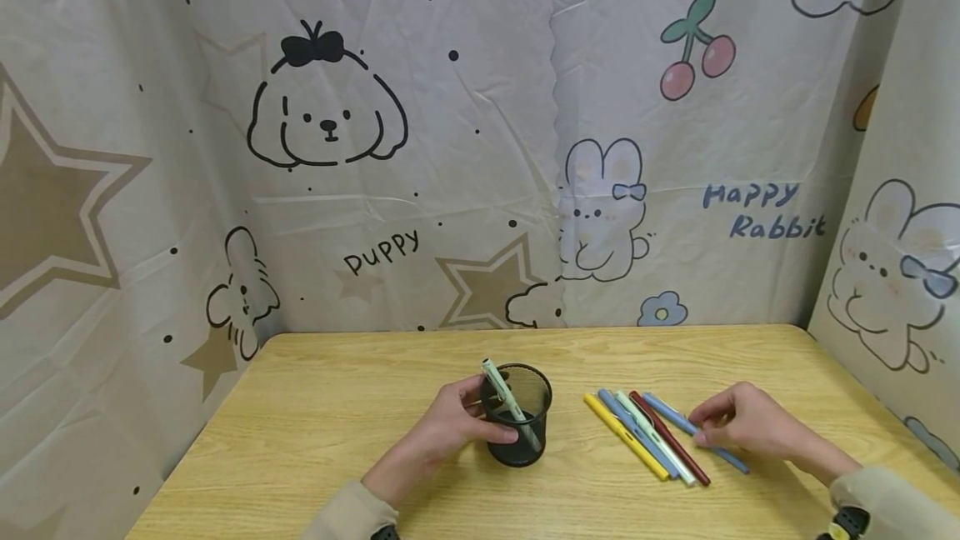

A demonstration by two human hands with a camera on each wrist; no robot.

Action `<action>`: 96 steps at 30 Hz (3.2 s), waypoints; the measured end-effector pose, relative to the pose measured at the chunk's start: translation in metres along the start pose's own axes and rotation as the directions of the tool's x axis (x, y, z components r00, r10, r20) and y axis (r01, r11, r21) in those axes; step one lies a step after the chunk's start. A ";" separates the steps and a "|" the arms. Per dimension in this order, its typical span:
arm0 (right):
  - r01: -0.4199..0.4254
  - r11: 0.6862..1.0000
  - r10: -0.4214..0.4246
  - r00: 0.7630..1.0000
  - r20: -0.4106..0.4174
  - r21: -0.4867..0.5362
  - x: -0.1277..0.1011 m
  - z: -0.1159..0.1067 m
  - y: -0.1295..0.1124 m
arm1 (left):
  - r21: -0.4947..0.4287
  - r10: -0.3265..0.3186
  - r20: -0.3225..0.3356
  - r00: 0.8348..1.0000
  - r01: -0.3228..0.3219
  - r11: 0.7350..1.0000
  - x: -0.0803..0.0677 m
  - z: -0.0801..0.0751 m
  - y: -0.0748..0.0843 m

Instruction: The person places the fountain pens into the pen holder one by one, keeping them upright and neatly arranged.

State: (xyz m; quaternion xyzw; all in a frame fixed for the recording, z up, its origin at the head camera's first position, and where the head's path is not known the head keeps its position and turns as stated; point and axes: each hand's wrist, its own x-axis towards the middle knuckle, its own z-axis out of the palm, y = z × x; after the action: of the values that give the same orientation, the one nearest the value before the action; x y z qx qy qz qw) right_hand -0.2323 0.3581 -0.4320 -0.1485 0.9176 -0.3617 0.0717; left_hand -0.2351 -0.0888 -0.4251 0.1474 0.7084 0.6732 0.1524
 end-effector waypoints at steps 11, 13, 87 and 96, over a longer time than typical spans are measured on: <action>0.019 1.000 -0.019 1.000 -0.002 -0.004 0.001 -0.003 0.001 | 0.004 0.008 0.000 1.000 -0.008 1.000 0.001 0.000 0.000; 0.016 1.000 -0.016 1.000 0.002 0.001 0.001 -0.003 0.002 | 0.002 0.010 0.001 1.000 -0.010 1.000 0.001 0.000 0.000; -0.089 0.994 0.076 0.981 -0.179 -0.064 -0.001 0.006 -0.013 | -0.017 0.010 0.006 1.000 -0.010 1.000 0.004 0.000 -0.001; -0.088 0.996 0.085 0.979 -0.183 -0.006 -0.005 0.009 -0.026 | -0.014 0.009 0.008 1.000 -0.009 1.000 0.002 0.000 0.000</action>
State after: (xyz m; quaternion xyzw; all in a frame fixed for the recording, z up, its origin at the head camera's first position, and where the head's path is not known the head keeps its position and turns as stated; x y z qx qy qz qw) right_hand -0.2200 0.3361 -0.4202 -0.0752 0.9285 -0.3638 0.0019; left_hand -0.2372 -0.0878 -0.4255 0.1523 0.7023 0.6783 0.1534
